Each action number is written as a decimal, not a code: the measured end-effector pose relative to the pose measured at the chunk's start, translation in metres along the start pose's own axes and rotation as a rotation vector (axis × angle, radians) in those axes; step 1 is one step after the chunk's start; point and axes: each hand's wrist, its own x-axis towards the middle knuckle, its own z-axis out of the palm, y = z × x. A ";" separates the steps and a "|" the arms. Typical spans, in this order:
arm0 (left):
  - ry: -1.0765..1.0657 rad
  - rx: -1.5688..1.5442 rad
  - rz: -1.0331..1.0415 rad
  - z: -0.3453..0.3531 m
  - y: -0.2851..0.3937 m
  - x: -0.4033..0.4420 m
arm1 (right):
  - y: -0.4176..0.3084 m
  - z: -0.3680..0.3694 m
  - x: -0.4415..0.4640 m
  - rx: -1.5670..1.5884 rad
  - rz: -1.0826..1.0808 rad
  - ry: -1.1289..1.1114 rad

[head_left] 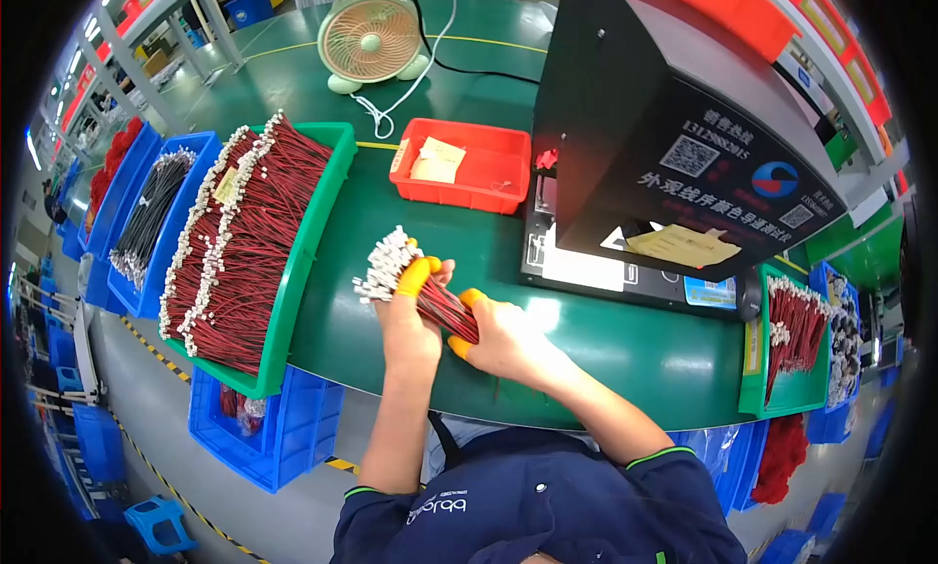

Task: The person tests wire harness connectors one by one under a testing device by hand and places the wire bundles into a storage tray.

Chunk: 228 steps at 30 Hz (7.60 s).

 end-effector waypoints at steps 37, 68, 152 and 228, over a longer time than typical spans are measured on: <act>-0.243 0.283 -0.599 0.034 -0.062 -0.049 | 0.093 0.000 -0.092 0.696 0.057 0.117; -0.249 -0.503 -0.550 0.037 -0.052 -0.027 | 0.100 -0.012 -0.075 1.208 0.130 -0.392; -0.027 -0.066 -0.726 0.017 -0.073 -0.068 | 0.137 -0.028 -0.063 1.824 0.345 -0.033; -0.043 0.126 -0.578 0.031 -0.070 -0.073 | 0.142 -0.014 -0.054 2.132 0.327 0.231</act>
